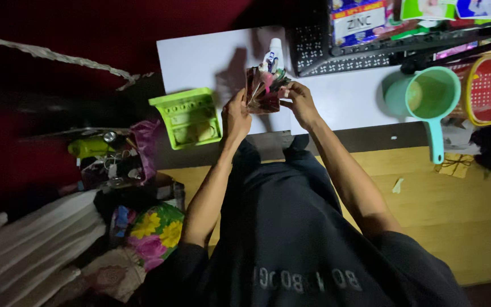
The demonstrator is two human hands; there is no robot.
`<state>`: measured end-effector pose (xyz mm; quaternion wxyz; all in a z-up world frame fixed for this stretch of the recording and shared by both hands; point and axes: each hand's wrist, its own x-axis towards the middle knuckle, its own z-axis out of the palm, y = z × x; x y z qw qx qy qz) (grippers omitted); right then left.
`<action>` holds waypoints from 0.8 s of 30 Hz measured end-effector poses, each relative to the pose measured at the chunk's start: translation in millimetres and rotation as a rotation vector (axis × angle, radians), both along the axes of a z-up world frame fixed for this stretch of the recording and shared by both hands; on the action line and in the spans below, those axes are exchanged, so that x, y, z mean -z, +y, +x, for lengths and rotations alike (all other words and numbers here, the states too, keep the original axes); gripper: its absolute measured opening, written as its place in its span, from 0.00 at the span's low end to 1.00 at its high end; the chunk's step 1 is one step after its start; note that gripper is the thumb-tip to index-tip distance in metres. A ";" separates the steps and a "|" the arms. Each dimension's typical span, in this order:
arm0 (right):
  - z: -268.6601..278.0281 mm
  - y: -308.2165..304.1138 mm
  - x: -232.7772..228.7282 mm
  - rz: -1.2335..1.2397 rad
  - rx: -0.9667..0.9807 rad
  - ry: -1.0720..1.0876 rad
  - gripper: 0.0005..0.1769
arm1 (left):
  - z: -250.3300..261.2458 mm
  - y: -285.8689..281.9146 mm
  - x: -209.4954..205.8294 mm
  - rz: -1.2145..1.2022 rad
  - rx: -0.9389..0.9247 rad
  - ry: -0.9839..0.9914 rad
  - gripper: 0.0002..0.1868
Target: The person organizes small packaged items and personal care products on a white countertop and black shelf. They move items from a red basket onto the shelf, arrange toothbrushes and toothpaste in a green holder, and reposition a green mug and other containers.
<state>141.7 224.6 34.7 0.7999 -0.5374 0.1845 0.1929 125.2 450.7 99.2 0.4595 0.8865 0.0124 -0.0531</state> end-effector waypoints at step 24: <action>-34.5 -70.6 27.0 0.008 -0.363 -0.038 0.09 | -78.3 -73.4 68.4 -0.002 -0.360 0.052 0.29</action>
